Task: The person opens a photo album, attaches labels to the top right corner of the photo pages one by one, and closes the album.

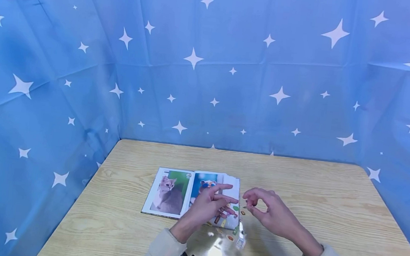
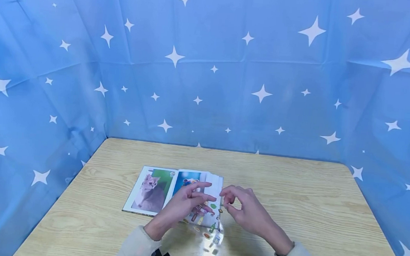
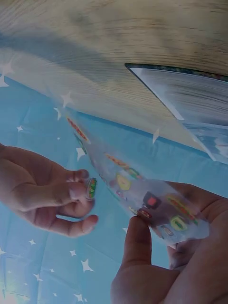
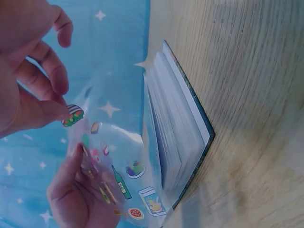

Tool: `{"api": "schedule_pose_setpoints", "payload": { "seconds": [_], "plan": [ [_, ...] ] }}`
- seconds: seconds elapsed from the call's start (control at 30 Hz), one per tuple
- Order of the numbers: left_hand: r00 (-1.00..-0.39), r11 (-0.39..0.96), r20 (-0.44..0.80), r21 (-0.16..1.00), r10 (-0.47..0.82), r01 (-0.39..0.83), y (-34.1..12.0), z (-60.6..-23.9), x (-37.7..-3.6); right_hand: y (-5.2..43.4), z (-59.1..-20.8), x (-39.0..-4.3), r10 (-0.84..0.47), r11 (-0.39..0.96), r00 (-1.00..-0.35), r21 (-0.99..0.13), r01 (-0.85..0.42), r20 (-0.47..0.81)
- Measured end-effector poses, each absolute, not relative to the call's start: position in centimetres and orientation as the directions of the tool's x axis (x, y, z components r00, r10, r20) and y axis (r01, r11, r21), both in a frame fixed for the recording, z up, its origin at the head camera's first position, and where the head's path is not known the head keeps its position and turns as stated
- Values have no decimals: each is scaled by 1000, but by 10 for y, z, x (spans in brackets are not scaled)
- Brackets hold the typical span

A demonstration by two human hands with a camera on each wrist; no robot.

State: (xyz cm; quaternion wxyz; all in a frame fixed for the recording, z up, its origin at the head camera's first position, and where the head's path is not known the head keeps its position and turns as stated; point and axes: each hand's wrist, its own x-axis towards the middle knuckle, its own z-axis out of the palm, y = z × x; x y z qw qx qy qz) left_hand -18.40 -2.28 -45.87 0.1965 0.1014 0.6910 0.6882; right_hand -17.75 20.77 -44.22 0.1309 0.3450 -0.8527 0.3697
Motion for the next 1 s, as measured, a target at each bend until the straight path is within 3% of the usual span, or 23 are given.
{"api": "schedule_pose_setpoints", "payload": {
  "seconds": [0.67,1.0],
  "plan": [
    [-923,74,-165,986,346,-148,-16,-467,-189,219,-440,-179,-428,486,-787,-621,-615,444],
    [-913,51,-162,987,375,-154,-8,-472,-190,222,-440,-180,-426,482,-793,-633,-606,435]
  ]
}}
